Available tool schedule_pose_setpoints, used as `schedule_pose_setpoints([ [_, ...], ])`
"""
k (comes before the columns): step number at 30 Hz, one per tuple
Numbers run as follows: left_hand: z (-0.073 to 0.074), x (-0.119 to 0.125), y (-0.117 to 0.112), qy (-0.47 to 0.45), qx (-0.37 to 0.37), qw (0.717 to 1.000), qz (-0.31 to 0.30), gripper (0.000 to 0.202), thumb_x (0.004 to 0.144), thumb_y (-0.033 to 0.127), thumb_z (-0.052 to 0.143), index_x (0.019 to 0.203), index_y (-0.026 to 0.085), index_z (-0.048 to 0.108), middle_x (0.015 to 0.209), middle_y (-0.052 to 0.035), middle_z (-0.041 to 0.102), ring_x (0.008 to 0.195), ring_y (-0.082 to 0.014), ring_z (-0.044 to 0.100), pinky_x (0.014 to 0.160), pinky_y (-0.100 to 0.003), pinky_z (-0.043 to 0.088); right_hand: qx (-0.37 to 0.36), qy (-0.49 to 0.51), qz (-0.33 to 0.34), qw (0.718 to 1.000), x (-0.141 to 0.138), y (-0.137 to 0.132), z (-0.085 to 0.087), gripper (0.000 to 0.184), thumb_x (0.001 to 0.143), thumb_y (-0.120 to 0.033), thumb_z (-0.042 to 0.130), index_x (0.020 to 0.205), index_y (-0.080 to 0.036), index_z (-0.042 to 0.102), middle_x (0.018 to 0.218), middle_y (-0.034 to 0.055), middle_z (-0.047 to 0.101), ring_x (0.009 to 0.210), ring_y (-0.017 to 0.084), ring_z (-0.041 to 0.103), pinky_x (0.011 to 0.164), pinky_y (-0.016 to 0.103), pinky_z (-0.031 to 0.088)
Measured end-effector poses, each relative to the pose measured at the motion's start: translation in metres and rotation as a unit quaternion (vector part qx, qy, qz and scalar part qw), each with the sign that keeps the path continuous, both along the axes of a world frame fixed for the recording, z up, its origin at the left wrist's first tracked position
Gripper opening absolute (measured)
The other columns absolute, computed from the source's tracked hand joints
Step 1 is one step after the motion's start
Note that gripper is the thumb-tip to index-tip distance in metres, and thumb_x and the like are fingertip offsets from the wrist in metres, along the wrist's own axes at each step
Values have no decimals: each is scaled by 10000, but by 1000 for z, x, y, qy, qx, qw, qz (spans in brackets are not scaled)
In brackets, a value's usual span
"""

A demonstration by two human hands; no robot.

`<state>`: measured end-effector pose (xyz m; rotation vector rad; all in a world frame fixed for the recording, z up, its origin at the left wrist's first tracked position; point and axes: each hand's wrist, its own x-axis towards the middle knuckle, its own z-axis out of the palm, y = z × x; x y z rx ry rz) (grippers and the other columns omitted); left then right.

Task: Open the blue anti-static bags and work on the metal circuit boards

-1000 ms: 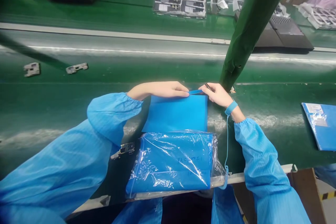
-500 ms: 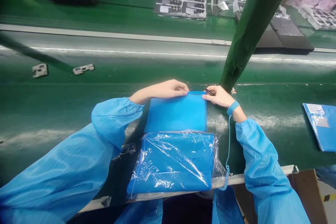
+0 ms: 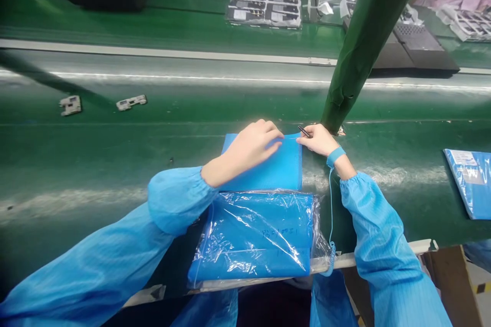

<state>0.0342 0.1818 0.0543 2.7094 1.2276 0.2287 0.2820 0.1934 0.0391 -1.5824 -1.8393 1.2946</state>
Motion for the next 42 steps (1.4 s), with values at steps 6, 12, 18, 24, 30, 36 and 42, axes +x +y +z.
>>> schedule_pose_setpoints([
  [6,7,35,-29,-13,-125,990,57,344,1022,491,736,1079,151,739,1140,-117,761,1003,-288,731,841,-388,547,25,-84,-24,996,-2,-2,11,301,984,-154,650,685,-183,645,582,-19,604,544,147,520,589,283,358],
  [12,15,73,-28,64,-134,978,145,521,1039,593,647,1190,105,748,1174,-198,786,1091,-391,767,842,-432,562,79,-122,-61,987,7,-20,6,244,997,-100,657,772,-183,703,803,39,777,796,214,707,745,287,451],
  [18,14,71,-16,71,-140,976,153,345,1082,362,513,1119,137,771,1069,-163,790,1029,-360,770,839,-428,565,106,-99,-50,988,12,-29,-3,187,1053,-123,649,879,-179,690,839,23,790,822,200,735,767,275,480],
  [24,-12,44,28,-76,-79,994,-8,325,1052,196,561,1331,185,728,1291,-125,697,1230,-276,665,1044,-390,550,170,-115,-3,979,7,-43,-5,111,1027,-115,700,1088,-159,781,917,37,744,869,221,687,801,304,464],
  [30,-17,38,53,-38,-65,990,-118,302,1088,276,552,1309,229,751,1238,-100,675,1103,-251,679,911,-362,559,234,-288,125,920,3,-67,-9,311,1129,-229,562,1384,-213,740,1209,107,672,937,256,684,703,340,462],
  [36,3,47,65,49,-65,982,-169,202,1067,237,572,1182,200,735,1214,-91,704,1017,-237,716,822,-327,527,224,-308,136,914,-1,-67,-9,347,1158,-244,536,1461,-213,702,1224,94,659,927,249,690,678,363,464],
  [42,5,62,70,69,-110,986,-103,203,987,128,654,1182,126,711,1101,-114,776,1006,-272,749,835,-335,540,225,-311,138,913,-1,-68,-10,340,1162,-237,528,1448,-203,709,1227,93,655,918,246,692,664,371,462],
])
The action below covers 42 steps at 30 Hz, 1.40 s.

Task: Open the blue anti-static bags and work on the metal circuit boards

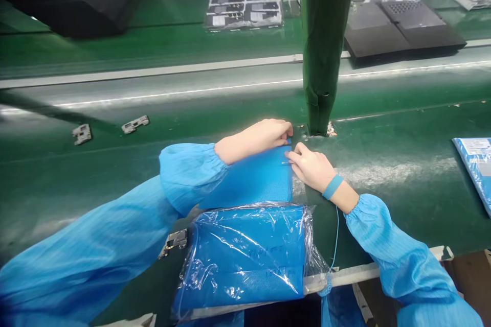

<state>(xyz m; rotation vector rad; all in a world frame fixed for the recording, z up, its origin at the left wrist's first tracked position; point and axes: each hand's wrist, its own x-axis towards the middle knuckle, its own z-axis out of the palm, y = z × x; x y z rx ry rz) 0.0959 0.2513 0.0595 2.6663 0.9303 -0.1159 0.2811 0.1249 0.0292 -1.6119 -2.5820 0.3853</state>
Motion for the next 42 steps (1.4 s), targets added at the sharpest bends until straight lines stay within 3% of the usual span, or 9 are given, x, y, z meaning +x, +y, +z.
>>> schedule_pose_setpoints([
  [5,2,4,-3,11,-34,999,21,176,988,89,604,1100,132,731,1047,-98,787,978,-257,751,839,-328,546,3,14,-1,1000,0,0,-2,335,1147,-223,514,1414,-213,717,1217,99,659,892,239,686,643,350,442],
  [10,1,0,-6,5,-29,999,20,182,955,90,630,1098,135,732,1131,-119,740,972,-251,732,818,-330,538,3,23,-1,1000,1,1,-2,328,1143,-222,513,1399,-216,718,1213,100,661,881,237,684,631,346,421],
  [16,-7,-5,-4,-25,-16,999,-21,162,983,121,575,1016,147,732,1063,-97,699,896,-221,696,799,-324,518,8,40,-2,999,2,-1,-7,294,1139,-223,531,1360,-216,723,1196,100,662,867,231,679,640,331,429],
  [23,-14,-30,-8,-145,-16,989,-35,130,1028,167,567,1028,175,696,1039,-74,729,917,-203,679,834,-311,521,26,142,-33,989,14,16,-8,266,1091,-134,567,1306,-165,721,1130,82,685,964,234,689,842,330,530],
  [30,-27,-50,-15,-260,-49,964,2,190,1059,203,560,1164,198,718,1096,-70,766,980,-188,717,897,-313,564,38,42,19,998,16,33,-3,375,1133,-211,507,1467,-238,675,1231,93,664,951,246,687,720,326,498],
  [32,-27,-54,-16,-274,-55,960,-1,205,1074,213,541,1129,203,738,1107,-75,764,997,-188,723,915,-320,570,41,10,29,999,14,33,-1,400,1136,-216,499,1498,-251,664,1238,91,663,904,234,677,671,324,464],
  [35,-27,-60,-18,-280,-57,958,-9,238,1092,213,517,1051,209,751,1108,-75,757,1005,-185,725,930,-322,570,48,-47,47,997,12,31,3,398,1141,-216,476,1477,-237,686,1261,100,667,833,217,655,612,334,399],
  [42,-27,-72,-28,-284,-15,958,-29,288,1133,266,483,1115,219,766,1209,-106,771,1144,-220,712,1024,-375,583,93,-100,97,986,12,20,6,413,1174,-201,381,1423,-202,711,1313,113,687,796,196,637,567,359,306],
])
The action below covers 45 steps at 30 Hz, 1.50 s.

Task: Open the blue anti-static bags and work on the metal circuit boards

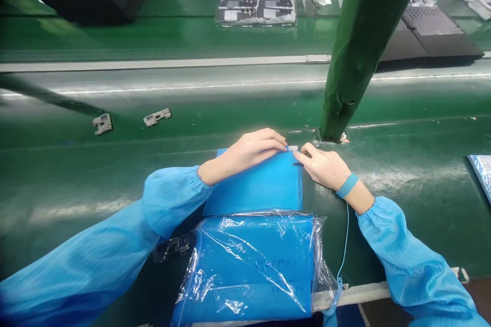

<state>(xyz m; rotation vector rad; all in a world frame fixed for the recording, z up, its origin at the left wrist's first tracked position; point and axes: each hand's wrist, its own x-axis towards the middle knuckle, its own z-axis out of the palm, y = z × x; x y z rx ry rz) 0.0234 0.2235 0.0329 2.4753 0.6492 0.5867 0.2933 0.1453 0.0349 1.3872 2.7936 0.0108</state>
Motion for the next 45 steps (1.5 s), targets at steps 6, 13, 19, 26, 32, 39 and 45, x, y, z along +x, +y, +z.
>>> schedule_pose_setpoints([
  [6,7,-31,-1,71,61,996,10,374,1163,309,401,1191,220,763,1284,-117,770,1202,-246,694,1042,-402,587,23,-2,17,1000,2,-4,-2,408,1190,-215,363,1379,-196,724,1331,124,683,812,193,647,564,349,333],
  [13,7,-74,-4,98,114,988,27,361,1162,301,423,1194,193,766,1237,-119,786,1155,-254,709,985,-399,609,60,34,43,997,8,-5,-5,376,1166,-176,410,1405,-174,700,1320,115,689,809,196,672,563,335,425],
  [19,7,-105,-12,83,149,983,69,302,1142,256,485,1159,173,776,1206,-124,798,1101,-271,735,930,-429,633,53,80,46,994,10,-4,-5,322,1116,-154,504,1378,-140,690,1296,111,683,788,211,670,545,345,461],
  [26,6,-107,-28,25,187,973,133,190,1086,151,570,1135,166,752,1143,-98,810,1057,-248,745,926,-401,634,13,127,44,991,12,-3,-1,304,1149,-204,517,1397,-111,666,1319,135,664,872,242,698,657,368,549],
  [32,17,-38,-35,15,188,980,69,313,1081,139,550,1349,134,710,1353,-145,757,1254,-294,672,1066,-466,612,13,65,19,998,4,-7,9,368,1132,-202,528,1485,-154,623,1323,118,656,859,229,691,572,340,449],
  [39,-5,3,-6,35,91,995,24,362,1101,173,518,1434,133,656,1357,-144,749,1250,-287,642,1088,-470,590,7,-11,0,1000,-16,-3,19,404,1062,-157,547,1442,-177,681,1264,110,645,802,203,657,514,336,362],
  [45,-1,-7,3,-13,28,999,25,196,1103,230,560,1090,197,752,1063,-78,780,1097,-257,645,938,-399,580,31,-3,33,999,-15,0,10,407,1082,-151,501,1447,-176,677,1388,160,622,917,232,686,520,310,414],
])
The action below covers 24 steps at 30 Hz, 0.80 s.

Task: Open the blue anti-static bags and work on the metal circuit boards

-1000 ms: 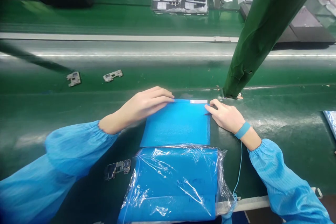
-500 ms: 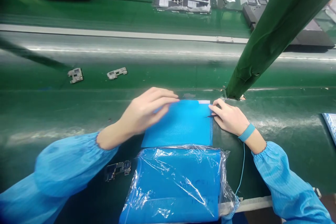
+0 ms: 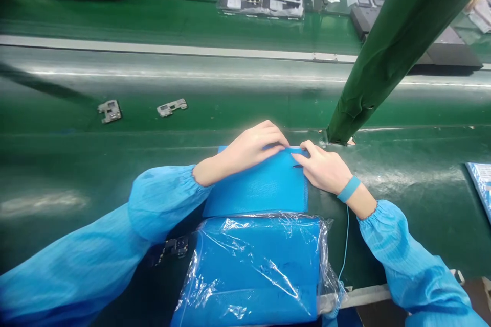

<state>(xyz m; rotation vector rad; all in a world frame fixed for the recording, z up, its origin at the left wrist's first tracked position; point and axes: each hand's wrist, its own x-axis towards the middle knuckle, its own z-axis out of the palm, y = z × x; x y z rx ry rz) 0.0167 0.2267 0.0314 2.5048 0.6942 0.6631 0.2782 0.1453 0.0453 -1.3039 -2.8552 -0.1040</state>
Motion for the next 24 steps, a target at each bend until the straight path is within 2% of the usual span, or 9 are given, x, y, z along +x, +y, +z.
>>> schedule_pose_setpoints([
  [2,1,-3,0,0,-7,1000,0,194,1093,212,561,1023,200,742,1027,-70,772,1092,-258,641,927,-391,571,17,8,3,1000,3,-1,-4,435,1092,-149,486,1491,-185,656,1403,167,622,939,242,695,523,306,444],
  [3,1,-3,0,2,-9,1000,0,181,1088,202,562,1056,197,740,1052,-73,773,1104,-259,640,940,-396,571,26,14,6,1000,4,-1,-6,443,1094,-145,481,1502,-184,650,1411,168,626,951,245,701,532,308,467],
  [7,-2,2,-4,2,-12,1000,-17,320,1088,172,543,1382,176,669,1342,-108,753,1223,-268,632,1079,-450,556,68,36,32,996,4,-2,-8,414,1090,-120,474,1450,-131,678,1471,166,642,1051,270,720,629,343,579],
  [9,-4,7,-4,-3,-17,999,-28,349,1097,197,552,1433,173,645,1372,-118,746,1246,-270,632,1088,-453,562,75,33,51,995,2,-1,-8,404,1098,-115,460,1439,-103,677,1464,168,661,1055,274,723,645,356,601],
  [12,-4,12,-4,-11,-16,1000,-20,293,1112,241,562,1371,173,683,1255,-112,778,1185,-266,648,1024,-434,586,64,32,62,995,2,0,-10,435,1101,-102,439,1487,-85,637,1481,194,648,1096,290,723,644,349,620],
  [15,-2,10,-3,-12,4,1000,-10,226,1123,244,542,1211,184,742,1120,-88,788,1111,-250,648,961,-405,589,29,80,53,995,5,-1,-13,401,1088,-88,439,1421,-69,662,1505,238,608,1190,322,704,718,367,663],
  [18,-2,3,-2,17,37,999,-12,228,1110,213,535,1068,196,758,1036,-74,767,1074,-244,638,918,-386,588,-9,183,39,982,10,-4,-11,345,1103,-105,440,1346,-82,683,1455,246,628,1072,295,726,823,436,682],
  [22,-7,-6,-5,64,109,992,-28,227,1069,145,521,1043,188,743,1103,-98,754,1081,-250,635,913,-393,597,-26,349,-35,936,14,-11,9,307,1169,-231,466,1275,-167,747,1396,195,664,1098,284,716,977,498,635],
  [24,-9,-8,-8,74,149,985,-35,234,1056,118,508,1050,177,734,1208,-122,751,1121,-261,640,939,-409,598,-7,385,-89,919,12,-14,21,379,1194,-332,462,1190,-179,809,1238,169,703,1074,293,706,938,486,615],
])
